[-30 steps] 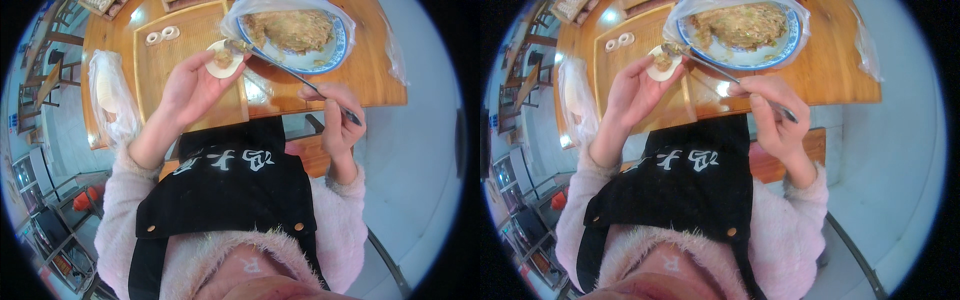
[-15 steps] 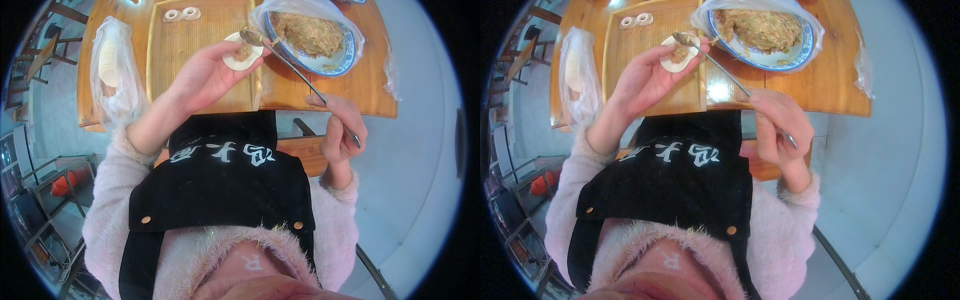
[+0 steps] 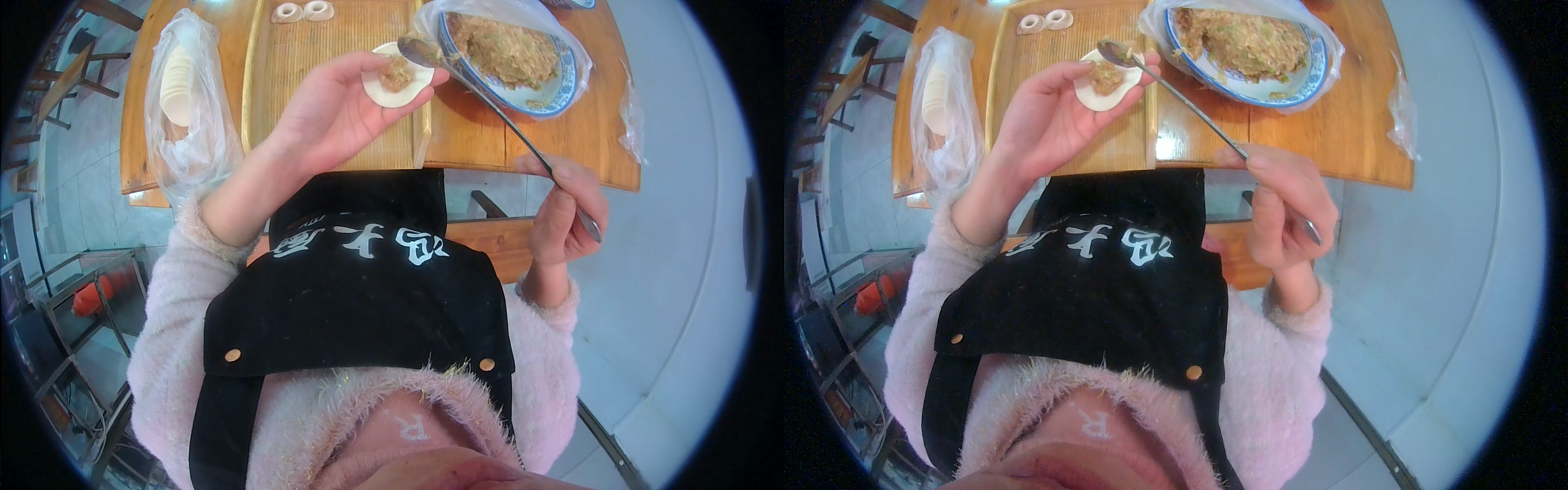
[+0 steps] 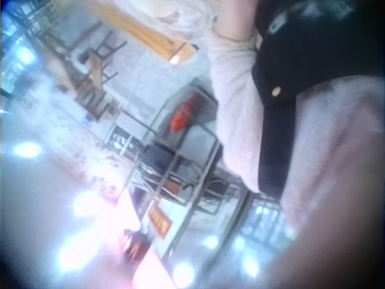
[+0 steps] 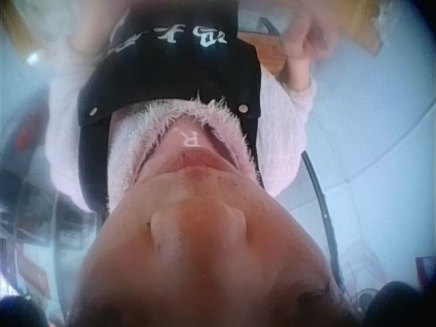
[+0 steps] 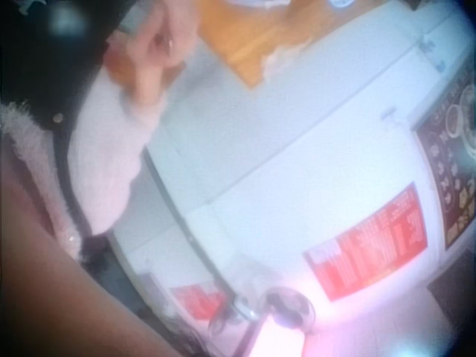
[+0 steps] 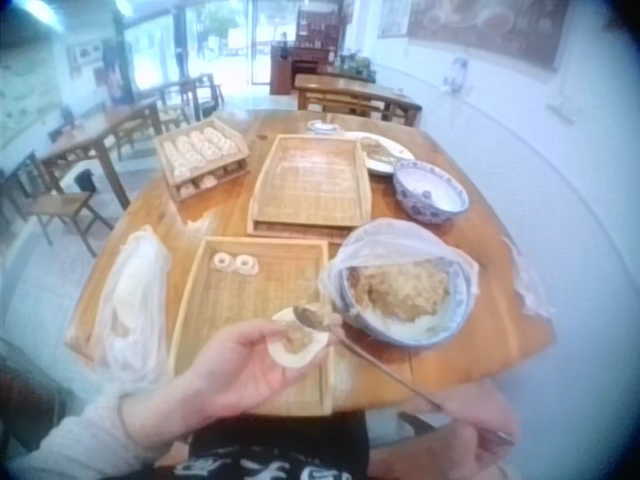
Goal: The person repeatedly picks up round dough wrappers, spoons filling onto them, and folds them into sealed dumplings, placing each finished dumpling on a wooden tray. The person uses a spoon to transfer filling and uses both hands to pinch and seal the wrappers.
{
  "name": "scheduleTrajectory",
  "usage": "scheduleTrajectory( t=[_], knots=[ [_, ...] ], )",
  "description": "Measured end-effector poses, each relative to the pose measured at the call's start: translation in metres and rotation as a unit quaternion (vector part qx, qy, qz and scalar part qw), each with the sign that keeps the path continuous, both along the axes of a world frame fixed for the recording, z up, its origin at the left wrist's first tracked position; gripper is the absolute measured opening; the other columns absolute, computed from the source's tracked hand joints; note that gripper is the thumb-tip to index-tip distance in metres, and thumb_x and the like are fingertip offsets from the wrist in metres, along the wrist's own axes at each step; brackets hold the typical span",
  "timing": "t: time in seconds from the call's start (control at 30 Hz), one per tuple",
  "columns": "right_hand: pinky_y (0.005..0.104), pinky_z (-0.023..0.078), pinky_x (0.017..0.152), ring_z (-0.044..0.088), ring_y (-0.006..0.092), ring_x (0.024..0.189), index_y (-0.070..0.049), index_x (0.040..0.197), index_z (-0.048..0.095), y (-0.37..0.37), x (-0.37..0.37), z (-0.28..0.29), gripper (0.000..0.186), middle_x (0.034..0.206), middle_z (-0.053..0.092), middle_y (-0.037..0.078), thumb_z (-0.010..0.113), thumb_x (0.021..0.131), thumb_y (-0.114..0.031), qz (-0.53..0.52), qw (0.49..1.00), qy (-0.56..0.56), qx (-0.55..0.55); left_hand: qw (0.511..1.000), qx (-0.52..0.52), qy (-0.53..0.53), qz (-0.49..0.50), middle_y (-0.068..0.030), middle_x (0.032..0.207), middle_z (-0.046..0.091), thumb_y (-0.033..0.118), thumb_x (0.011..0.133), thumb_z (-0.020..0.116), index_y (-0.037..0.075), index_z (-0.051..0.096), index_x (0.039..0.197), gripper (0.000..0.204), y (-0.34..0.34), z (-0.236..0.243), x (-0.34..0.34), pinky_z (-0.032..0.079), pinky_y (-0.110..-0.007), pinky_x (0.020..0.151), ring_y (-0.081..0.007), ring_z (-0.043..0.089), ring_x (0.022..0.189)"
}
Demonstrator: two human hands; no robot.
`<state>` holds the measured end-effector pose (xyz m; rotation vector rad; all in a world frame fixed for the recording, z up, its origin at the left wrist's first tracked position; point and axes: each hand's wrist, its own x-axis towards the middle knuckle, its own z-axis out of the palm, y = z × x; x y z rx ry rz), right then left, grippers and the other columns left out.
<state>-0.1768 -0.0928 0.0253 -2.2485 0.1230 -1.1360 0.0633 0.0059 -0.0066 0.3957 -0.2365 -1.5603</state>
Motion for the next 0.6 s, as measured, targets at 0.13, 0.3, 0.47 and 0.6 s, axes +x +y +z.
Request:
scheduleTrajectory(
  t=[0.13, 0.3, 0.47, 0.6],
  knots=[
    [0.0328, 0.051, 0.07, 0.065, 0.0277, 0.074, 0.002, 0.105, 0.052, 0.0028, 0.0005, 0.0014, 0.017, 0.085, 0.064, 0.022, 0.04, 0.094, -0.002, -0.007, 1.0, 0.02, -0.009, 1.0, -0.009, 0.005, 0.008, -0.0236, 0.141, 0.03, 0.019, 0.097, 0.028, -0.004, 0.016, 0.14, 0.05, 0.0029, 0.0039, -0.0006, 0.037, -0.04, 0.105, -0.032, 0.035, 0.13],
    [0.0317, 0.05, 0.071, 0.065, 0.0268, 0.073, 0.002, 0.104, 0.052, 0.0048, -0.0001, 0.0045, 0.017, 0.084, 0.065, 0.022, 0.04, 0.093, -0.002, 0.006, 0.999, 0.031, -0.026, 1.0, -0.014, 0.016, 0.01, -0.0245, 0.135, 0.038, 0.02, 0.098, 0.027, -0.01, 0.022, 0.135, 0.048, 0.005, 0.0067, -0.0032, 0.038, -0.038, 0.105, -0.0308, 0.04, 0.126],
    [0.0335, 0.05, 0.07, 0.065, 0.0274, 0.073, 0.002, 0.104, 0.052, 0.0049, -0.0033, 0.0073, 0.017, 0.085, 0.064, 0.022, 0.04, 0.093, -0.002, 0.006, 0.999, 0.024, -0.039, 1.0, -0.001, 0.015, 0.011, -0.0242, 0.137, 0.035, 0.021, 0.098, 0.025, -0.008, 0.02, 0.137, 0.048, 0.0045, 0.0061, -0.0058, 0.038, -0.039, 0.105, -0.0312, 0.039, 0.127],
    [0.034, 0.051, 0.073, 0.065, 0.0289, 0.079, 0.006, 0.1, 0.059, 0.0025, -0.003, 0.0035, 0.028, 0.088, 0.065, 0.021, 0.044, 0.077, 0.013, 0.053, 0.998, -0.019, 0.029, 0.999, 0.006, 0.035, 0.005, -0.023, 0.142, 0.029, 0.023, 0.098, 0.026, -0.002, 0.016, 0.14, 0.05, 0.0038, 0.0072, -0.0048, 0.036, -0.04, 0.105, -0.0322, 0.034, 0.13]
  ],
)
